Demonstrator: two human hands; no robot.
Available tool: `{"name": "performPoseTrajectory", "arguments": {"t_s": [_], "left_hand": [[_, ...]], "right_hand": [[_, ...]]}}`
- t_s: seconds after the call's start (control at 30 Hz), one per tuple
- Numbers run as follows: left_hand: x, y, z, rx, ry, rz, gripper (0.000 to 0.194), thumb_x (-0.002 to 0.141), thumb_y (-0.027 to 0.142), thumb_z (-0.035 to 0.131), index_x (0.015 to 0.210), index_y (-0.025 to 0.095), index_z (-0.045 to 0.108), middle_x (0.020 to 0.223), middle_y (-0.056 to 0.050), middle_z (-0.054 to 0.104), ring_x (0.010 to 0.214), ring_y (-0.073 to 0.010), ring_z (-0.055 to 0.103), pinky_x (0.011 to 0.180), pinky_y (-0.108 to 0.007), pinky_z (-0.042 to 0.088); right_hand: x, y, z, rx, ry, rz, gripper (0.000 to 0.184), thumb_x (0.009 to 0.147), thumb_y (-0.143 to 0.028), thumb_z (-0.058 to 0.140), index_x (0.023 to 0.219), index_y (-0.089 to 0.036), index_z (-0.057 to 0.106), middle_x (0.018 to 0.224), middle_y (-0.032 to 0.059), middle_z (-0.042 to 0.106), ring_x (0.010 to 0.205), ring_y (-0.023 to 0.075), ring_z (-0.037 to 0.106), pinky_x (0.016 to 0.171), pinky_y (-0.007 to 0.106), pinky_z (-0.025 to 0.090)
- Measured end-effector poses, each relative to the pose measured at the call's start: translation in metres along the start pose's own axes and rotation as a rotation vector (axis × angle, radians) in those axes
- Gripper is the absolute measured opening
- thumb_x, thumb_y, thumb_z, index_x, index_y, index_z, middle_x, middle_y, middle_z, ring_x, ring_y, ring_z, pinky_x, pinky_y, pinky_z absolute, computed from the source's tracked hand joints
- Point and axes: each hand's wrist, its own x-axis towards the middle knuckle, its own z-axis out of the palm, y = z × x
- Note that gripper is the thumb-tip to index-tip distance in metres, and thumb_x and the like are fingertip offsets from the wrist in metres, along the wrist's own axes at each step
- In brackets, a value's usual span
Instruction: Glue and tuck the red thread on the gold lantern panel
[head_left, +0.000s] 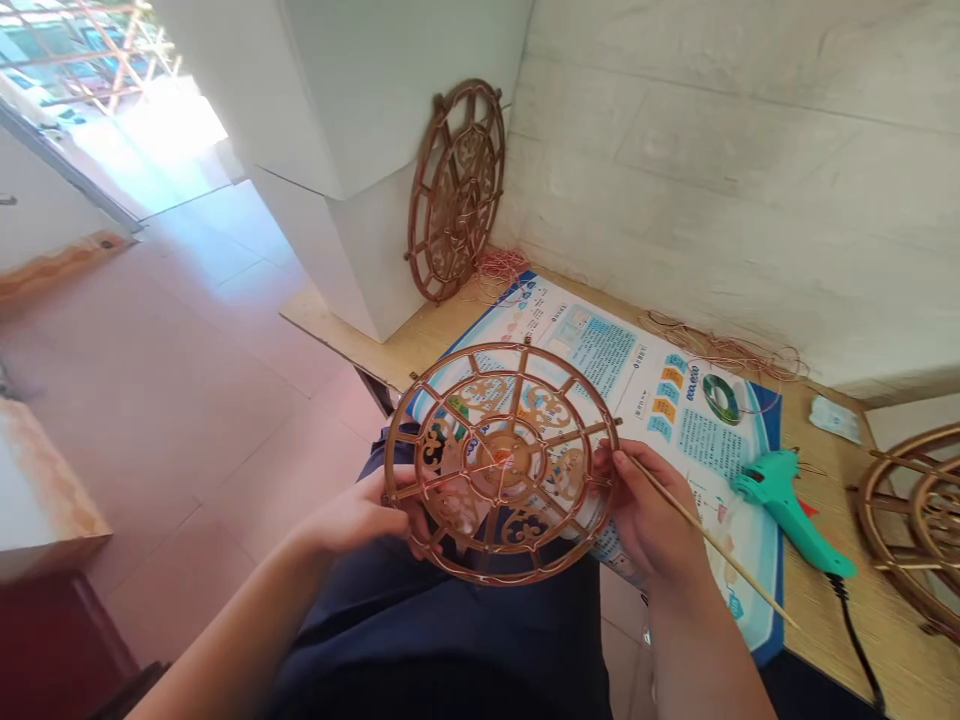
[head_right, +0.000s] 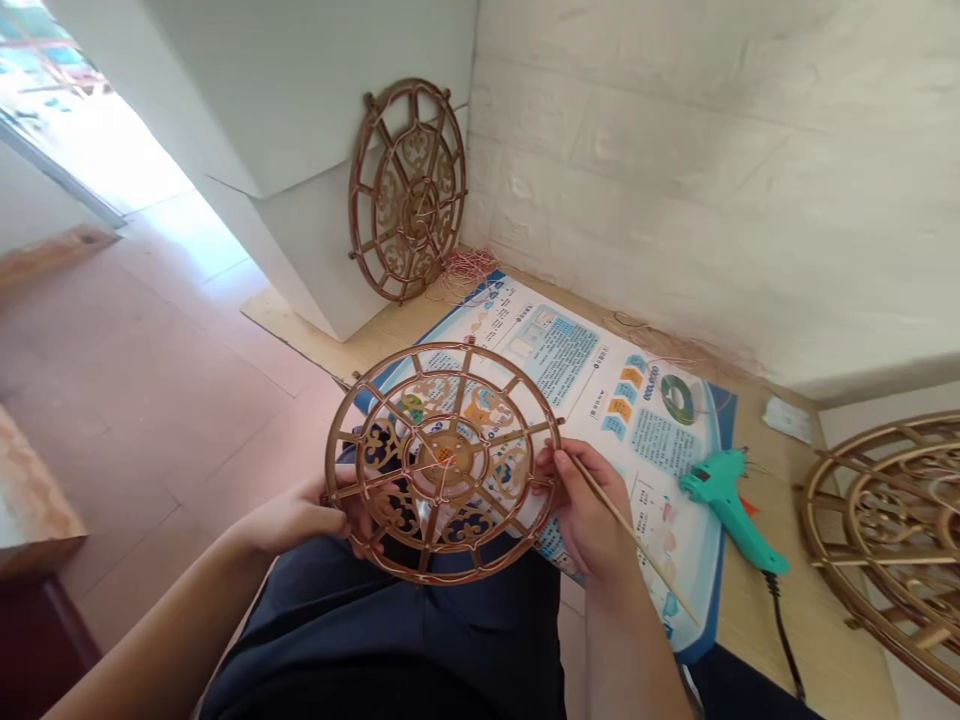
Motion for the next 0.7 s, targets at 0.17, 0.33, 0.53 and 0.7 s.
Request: {"name": "performPoseTrajectory", "arguments": {"t_s": [0.17,0.33,0.53,0.7], "left_hand": [[-0.007,0.013,0.013,-0.001,-0.012,0.019,0.065,0.069,0.010,0.068,0.134,0.018,0.071,0.084,-0.007,0.081,0.082,-0.0249,0.079,0.075,-0.030,0.060],[-0.008,0.017,0.019,-0.012,-0.013,0.040,0.063,0.068,0.010,0.066,0.130,0.016,0.071,0.082,-0.006,0.081,0.081,-0.0250,0.080,0.073,-0.029,0.061],[-0.004,0.009,0.020,-0.049,0.100,0.086,0.058,0.067,0.011,0.065,0.125,0.014,0.069,0.082,-0.006,0.078,0.075,-0.0250,0.079,0.067,-0.030,0.064],[-0.003,0.000,0.022,-0.105,0.112,0.088,0.059,0.067,0.008,0.067,0.125,0.014,0.068,0.102,-0.011,0.079,0.076,-0.0237,0.079,0.064,-0.028,0.063]], "right_hand": [[0.001,-0.001,0.000,-0.001,0.041,0.020,0.042,0.061,-0.048,0.102,0.087,-0.022,0.082,0.078,0.0049,0.071,0.069,0.0145,0.064,0.054,0.022,0.053],[0.000,-0.002,0.000,0.002,0.040,0.016,0.043,0.060,-0.048,0.102,0.086,-0.022,0.081,0.079,0.0049,0.071,0.069,0.0153,0.063,0.052,0.023,0.051],[0.000,0.000,0.001,0.007,0.033,0.000,0.042,0.062,-0.048,0.100,0.087,-0.022,0.079,0.082,0.0046,0.072,0.069,0.0158,0.064,0.055,0.025,0.052],[0.001,0.000,-0.003,0.020,0.013,0.003,0.036,0.070,-0.044,0.095,0.094,-0.023,0.080,0.083,0.0049,0.074,0.071,0.0175,0.069,0.058,0.028,0.056]]}}
